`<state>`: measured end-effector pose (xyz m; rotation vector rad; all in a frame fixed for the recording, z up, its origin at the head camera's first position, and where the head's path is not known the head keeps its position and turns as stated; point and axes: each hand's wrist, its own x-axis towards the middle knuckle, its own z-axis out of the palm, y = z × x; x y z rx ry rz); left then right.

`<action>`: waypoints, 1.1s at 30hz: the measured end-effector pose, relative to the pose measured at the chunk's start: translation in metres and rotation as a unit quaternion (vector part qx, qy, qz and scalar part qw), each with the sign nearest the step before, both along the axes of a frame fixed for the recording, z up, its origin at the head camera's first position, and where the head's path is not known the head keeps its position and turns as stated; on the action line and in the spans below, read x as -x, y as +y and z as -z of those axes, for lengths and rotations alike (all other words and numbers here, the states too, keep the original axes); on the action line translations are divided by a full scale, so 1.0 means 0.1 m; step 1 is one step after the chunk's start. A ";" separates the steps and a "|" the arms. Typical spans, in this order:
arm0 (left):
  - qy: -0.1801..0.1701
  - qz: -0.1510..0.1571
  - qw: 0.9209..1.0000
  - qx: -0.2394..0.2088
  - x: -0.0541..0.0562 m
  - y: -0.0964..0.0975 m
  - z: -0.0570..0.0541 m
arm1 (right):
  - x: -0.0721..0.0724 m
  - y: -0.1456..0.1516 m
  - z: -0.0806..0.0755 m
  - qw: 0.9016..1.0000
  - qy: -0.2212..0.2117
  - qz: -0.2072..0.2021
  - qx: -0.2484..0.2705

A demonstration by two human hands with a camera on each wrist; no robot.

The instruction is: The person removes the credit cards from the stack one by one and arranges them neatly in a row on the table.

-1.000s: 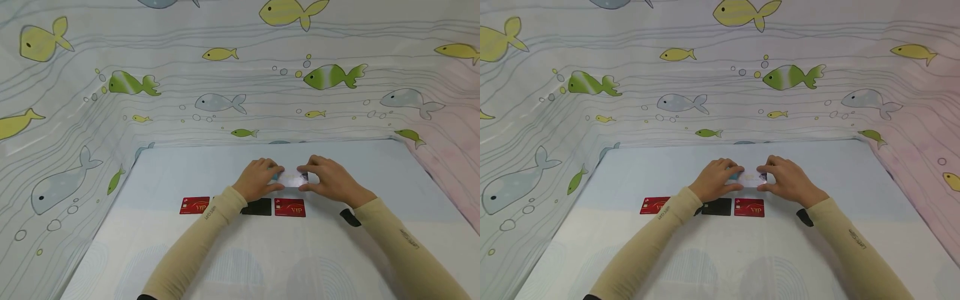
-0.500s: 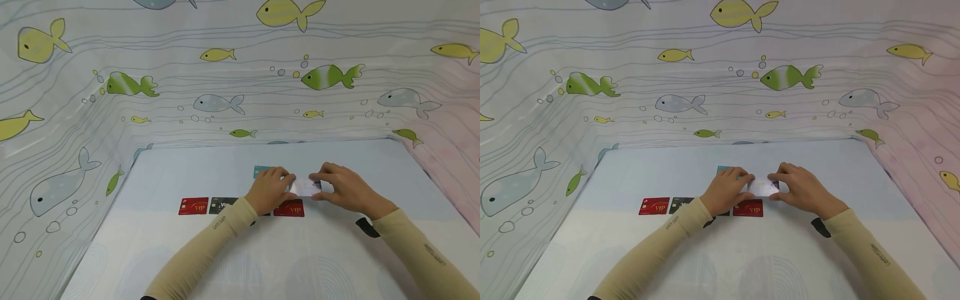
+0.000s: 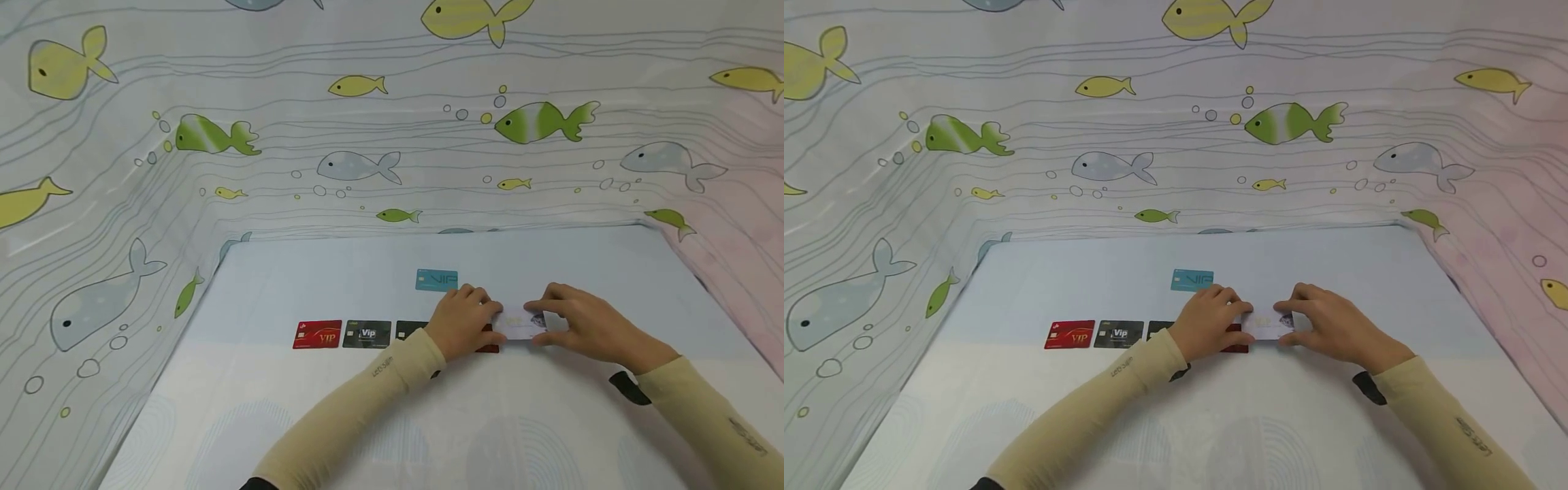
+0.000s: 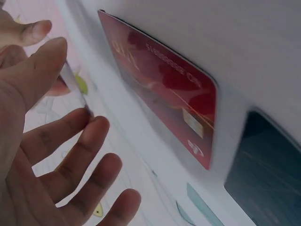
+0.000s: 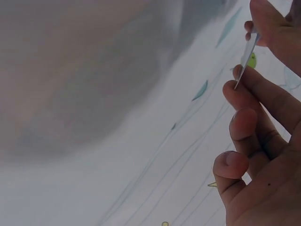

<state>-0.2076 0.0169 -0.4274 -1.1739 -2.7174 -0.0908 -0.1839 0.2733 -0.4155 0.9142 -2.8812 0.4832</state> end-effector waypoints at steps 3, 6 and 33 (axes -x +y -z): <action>-0.015 -0.006 1.000 0.015 -0.01 0.08 0.02 | -0.02 0.06 0.02 1.000 -0.010 0.003 0.001; -0.011 -0.012 0.999 0.031 -0.01 0.15 0.04 | -0.04 0.10 0.04 1.000 -0.021 0.004 0.001; -0.019 -0.035 0.993 0.110 -0.07 0.34 0.08 | -0.06 0.17 0.18 0.997 -0.077 0.019 -0.026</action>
